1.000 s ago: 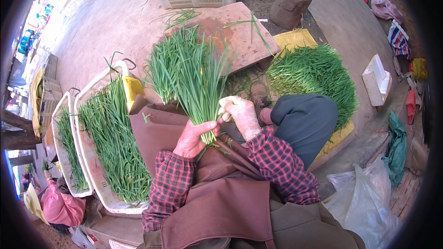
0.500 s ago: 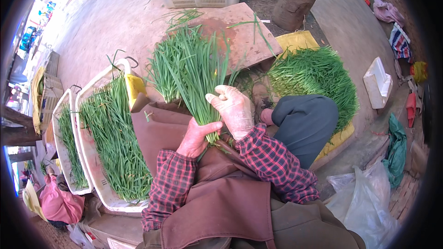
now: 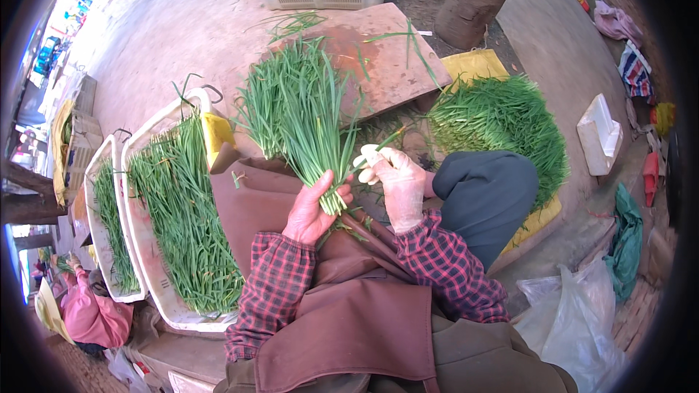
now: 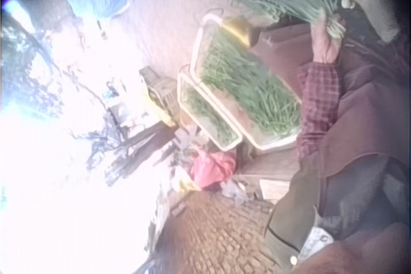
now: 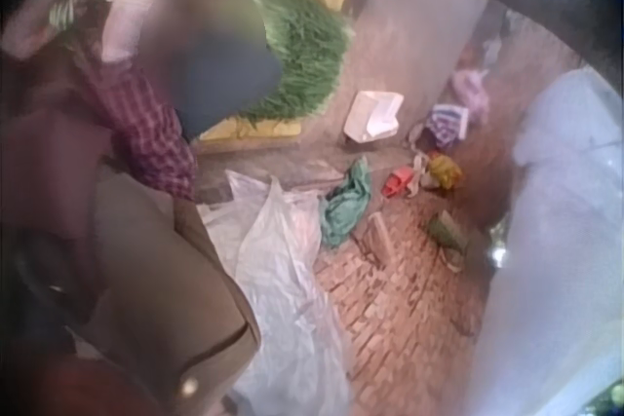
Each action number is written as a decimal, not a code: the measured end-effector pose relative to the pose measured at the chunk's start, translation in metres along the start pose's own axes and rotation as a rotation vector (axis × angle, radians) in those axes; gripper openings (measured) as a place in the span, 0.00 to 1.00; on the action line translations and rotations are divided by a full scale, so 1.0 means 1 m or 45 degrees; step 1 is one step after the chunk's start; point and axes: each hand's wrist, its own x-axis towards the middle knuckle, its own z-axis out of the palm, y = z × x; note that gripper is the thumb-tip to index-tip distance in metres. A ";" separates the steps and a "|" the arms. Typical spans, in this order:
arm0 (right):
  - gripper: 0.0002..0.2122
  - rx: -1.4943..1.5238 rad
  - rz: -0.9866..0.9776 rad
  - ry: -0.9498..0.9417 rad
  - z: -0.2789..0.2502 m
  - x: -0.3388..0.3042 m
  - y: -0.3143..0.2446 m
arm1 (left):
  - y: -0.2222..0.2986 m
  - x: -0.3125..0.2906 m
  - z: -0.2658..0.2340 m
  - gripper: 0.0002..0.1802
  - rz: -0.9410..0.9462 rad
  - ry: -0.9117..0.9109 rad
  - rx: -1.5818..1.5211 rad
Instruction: The person sorts bunches of green leeks by hand, removing outer layers and dead leaves before placing them into a white plastic crate.
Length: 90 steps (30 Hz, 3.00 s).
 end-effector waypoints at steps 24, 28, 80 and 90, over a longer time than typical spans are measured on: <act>0.11 -1.065 -0.711 0.134 0.041 0.029 0.019 | -0.016 0.004 0.014 0.16 0.266 0.165 0.540; 0.11 -1.159 -0.505 0.221 0.046 0.034 0.019 | -0.017 0.004 0.016 0.16 0.288 0.202 0.549; 0.10 -0.148 -0.112 -0.173 -0.071 0.046 0.044 | 0.002 0.007 0.013 0.10 0.196 0.148 0.345; 0.19 0.090 0.276 -0.470 0.011 0.025 0.013 | -0.007 -0.016 0.020 0.17 0.319 0.089 0.894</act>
